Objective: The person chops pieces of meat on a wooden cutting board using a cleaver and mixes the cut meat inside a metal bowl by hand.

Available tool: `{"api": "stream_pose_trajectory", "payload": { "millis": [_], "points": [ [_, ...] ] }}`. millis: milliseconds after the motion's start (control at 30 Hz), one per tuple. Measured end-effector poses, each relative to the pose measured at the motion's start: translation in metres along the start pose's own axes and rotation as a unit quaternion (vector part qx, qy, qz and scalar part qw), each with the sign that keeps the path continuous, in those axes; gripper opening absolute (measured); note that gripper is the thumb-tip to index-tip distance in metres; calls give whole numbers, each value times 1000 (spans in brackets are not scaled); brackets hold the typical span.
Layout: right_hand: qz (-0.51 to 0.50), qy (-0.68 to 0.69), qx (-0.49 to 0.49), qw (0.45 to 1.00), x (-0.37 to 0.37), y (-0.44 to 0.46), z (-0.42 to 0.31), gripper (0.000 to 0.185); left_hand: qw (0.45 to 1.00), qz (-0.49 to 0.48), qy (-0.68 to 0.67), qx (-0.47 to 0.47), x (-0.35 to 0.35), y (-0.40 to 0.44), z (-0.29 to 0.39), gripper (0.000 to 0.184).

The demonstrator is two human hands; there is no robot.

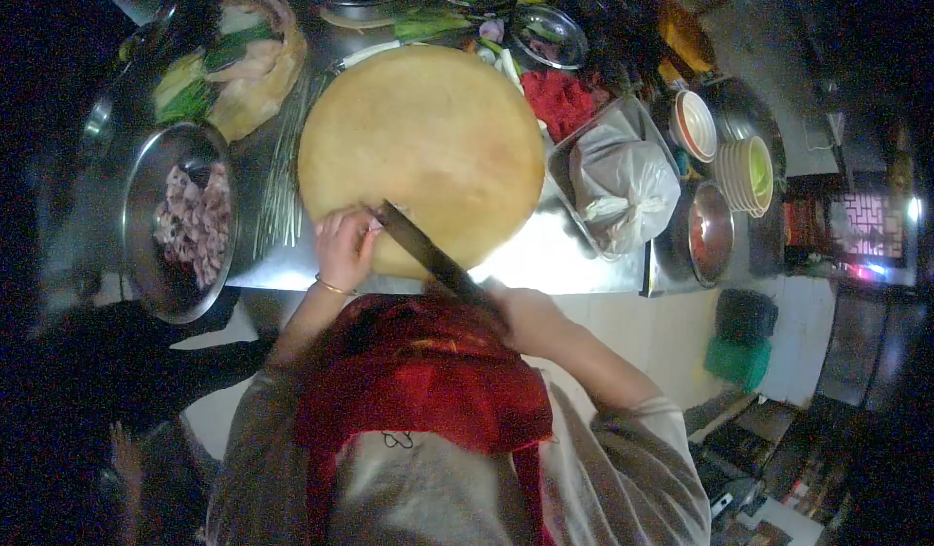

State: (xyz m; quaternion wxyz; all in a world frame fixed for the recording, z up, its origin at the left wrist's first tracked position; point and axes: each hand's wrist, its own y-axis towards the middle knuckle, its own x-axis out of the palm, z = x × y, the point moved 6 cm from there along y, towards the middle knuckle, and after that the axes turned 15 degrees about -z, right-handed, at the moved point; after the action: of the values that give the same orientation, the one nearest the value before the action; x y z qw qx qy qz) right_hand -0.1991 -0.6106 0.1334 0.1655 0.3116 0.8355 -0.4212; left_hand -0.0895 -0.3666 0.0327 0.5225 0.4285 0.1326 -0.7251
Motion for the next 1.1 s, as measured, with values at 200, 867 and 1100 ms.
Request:
{"api": "stream_pose_trajectory", "payload": {
  "millis": [200,867,1100],
  "points": [
    [102,85,38,990,-7,-51,11,26,996,-16,85,-8,-21,24,34,46],
    [224,408,107,879,35,-5,76,15,943,113,214,-230,-265,-22,-233,38],
    [213,386,128,888,34,-6,60,22,892,-170,284,-308,-214,-16,-278,35]
  ]
}}
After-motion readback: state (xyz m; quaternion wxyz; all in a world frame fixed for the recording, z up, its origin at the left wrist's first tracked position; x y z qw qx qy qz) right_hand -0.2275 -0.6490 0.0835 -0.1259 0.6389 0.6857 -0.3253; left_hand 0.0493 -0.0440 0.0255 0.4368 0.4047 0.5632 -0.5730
